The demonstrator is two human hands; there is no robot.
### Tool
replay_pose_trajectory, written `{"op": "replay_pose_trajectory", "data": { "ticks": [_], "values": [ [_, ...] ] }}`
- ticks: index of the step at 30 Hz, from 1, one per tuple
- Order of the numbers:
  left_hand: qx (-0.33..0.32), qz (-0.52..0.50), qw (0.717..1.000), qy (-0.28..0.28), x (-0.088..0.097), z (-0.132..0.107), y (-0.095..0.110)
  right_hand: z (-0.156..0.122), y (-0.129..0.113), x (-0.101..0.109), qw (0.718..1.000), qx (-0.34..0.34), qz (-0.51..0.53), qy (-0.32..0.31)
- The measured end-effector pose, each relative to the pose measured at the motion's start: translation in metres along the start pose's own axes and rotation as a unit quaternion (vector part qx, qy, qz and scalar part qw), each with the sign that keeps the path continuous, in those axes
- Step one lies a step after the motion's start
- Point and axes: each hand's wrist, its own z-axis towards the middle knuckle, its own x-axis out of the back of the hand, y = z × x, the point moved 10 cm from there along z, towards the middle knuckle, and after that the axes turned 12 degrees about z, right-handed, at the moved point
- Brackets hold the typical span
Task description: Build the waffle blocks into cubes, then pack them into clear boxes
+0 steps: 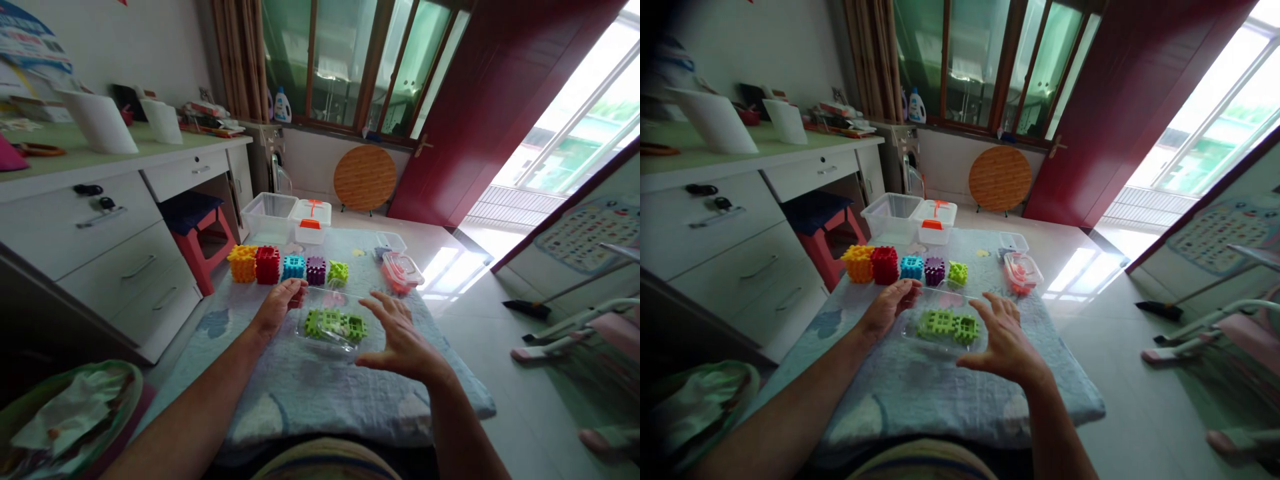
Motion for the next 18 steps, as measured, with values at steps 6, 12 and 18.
{"op": "replay_pose_trajectory", "data": {
  "ticks": [6, 12, 18],
  "values": [
    [0.003, 0.024, 1.000, -0.004, 0.003, 0.000, -0.002, 0.031, -0.025, -0.029, 0.999, 0.024, -0.034, -0.031],
    [0.012, 0.048, 0.998, -0.028, -0.006, -0.005, 0.001, 0.035, -0.031, -0.038, 0.997, 0.028, -0.038, -0.067],
    [-0.011, 0.062, 0.997, -0.032, -0.007, -0.003, 0.003, 0.035, -0.033, -0.043, 0.996, 0.031, -0.035, -0.071]
  ]
}}
